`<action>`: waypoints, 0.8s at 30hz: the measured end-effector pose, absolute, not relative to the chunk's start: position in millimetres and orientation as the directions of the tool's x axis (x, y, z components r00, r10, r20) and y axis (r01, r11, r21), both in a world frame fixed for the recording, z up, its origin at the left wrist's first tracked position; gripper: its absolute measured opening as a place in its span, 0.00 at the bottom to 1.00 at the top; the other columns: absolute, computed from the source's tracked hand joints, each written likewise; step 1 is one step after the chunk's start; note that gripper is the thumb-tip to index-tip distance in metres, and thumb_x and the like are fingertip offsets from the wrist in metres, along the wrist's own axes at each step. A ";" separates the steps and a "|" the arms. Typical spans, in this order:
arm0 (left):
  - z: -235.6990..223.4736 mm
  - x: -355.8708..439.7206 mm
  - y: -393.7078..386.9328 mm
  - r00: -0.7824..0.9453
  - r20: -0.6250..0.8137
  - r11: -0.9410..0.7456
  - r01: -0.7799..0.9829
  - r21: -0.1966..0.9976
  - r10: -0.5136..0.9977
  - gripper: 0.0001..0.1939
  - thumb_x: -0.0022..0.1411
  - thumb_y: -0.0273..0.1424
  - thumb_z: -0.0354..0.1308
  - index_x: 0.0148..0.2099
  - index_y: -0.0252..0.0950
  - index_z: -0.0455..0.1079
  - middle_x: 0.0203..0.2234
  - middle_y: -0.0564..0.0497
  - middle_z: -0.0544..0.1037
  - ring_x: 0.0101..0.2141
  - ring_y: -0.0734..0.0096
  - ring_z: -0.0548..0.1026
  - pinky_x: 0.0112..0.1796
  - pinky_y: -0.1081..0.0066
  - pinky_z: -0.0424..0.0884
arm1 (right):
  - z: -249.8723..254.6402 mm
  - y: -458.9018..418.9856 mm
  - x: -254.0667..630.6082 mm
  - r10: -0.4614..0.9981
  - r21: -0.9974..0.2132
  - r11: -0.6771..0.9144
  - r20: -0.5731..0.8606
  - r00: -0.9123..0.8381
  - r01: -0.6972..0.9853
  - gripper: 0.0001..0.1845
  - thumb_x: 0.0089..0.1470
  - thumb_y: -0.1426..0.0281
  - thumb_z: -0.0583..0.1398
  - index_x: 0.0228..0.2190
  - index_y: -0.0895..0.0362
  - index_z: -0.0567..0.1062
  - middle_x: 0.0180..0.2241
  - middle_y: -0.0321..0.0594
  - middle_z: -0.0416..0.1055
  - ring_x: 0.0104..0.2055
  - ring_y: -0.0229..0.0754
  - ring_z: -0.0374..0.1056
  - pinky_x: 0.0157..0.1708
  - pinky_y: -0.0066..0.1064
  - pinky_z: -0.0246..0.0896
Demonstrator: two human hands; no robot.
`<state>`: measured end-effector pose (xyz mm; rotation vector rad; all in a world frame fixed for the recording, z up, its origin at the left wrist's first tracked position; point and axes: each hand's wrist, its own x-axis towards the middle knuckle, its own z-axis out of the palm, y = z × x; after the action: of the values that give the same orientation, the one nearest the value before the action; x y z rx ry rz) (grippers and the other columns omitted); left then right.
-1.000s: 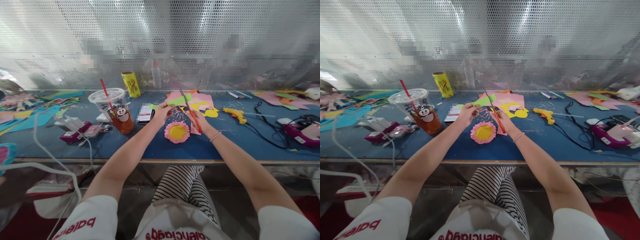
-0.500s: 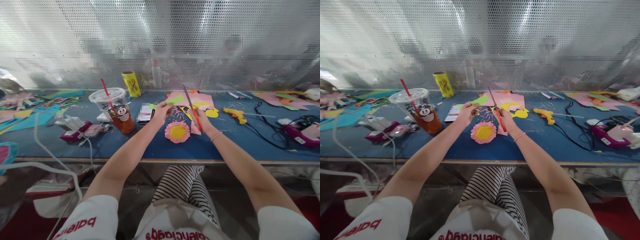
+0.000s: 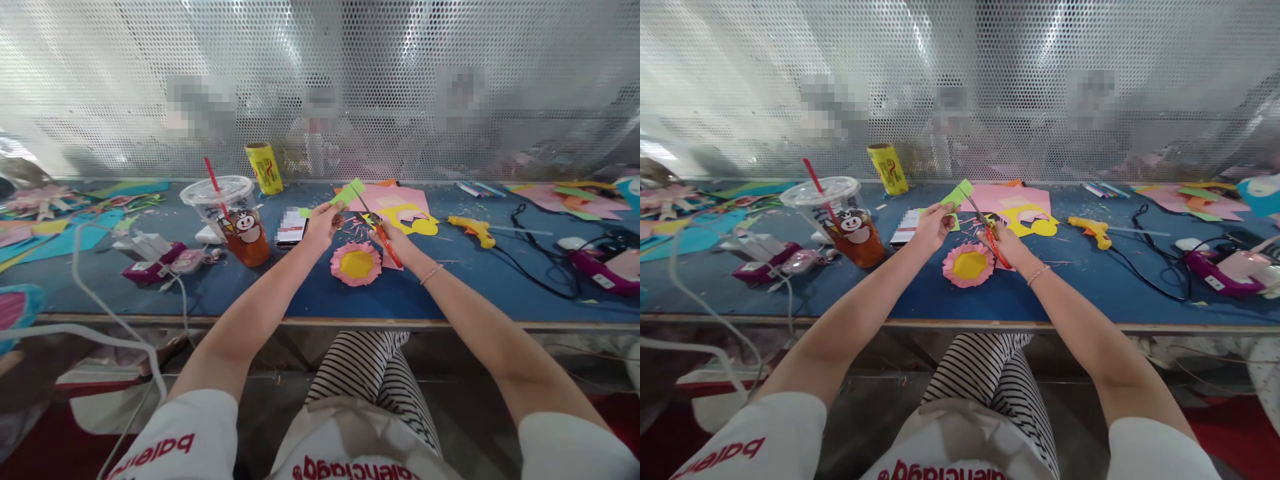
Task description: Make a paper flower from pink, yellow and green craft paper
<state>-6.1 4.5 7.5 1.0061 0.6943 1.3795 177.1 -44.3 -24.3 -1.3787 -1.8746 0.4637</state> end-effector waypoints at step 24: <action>2.8 0.6 -1.3 0.146 0.227 -0.186 -0.254 0.949 0.963 0.10 0.47 0.34 0.63 0.26 0.32 0.69 0.20 0.54 0.73 0.16 0.85 0.63 0.19 0.79 0.58 | -23.7 -45.7 173.4 0.908 -0.602 0.373 0.393 -0.145 0.706 0.19 0.53 0.53 0.51 0.33 0.56 0.64 0.27 0.39 0.66 0.31 0.42 0.63 0.33 0.34 0.57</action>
<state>0.6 -1.3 2.8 1.2533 0.7977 1.3309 173.4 -45.7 -23.7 -1.3953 -1.9131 0.3561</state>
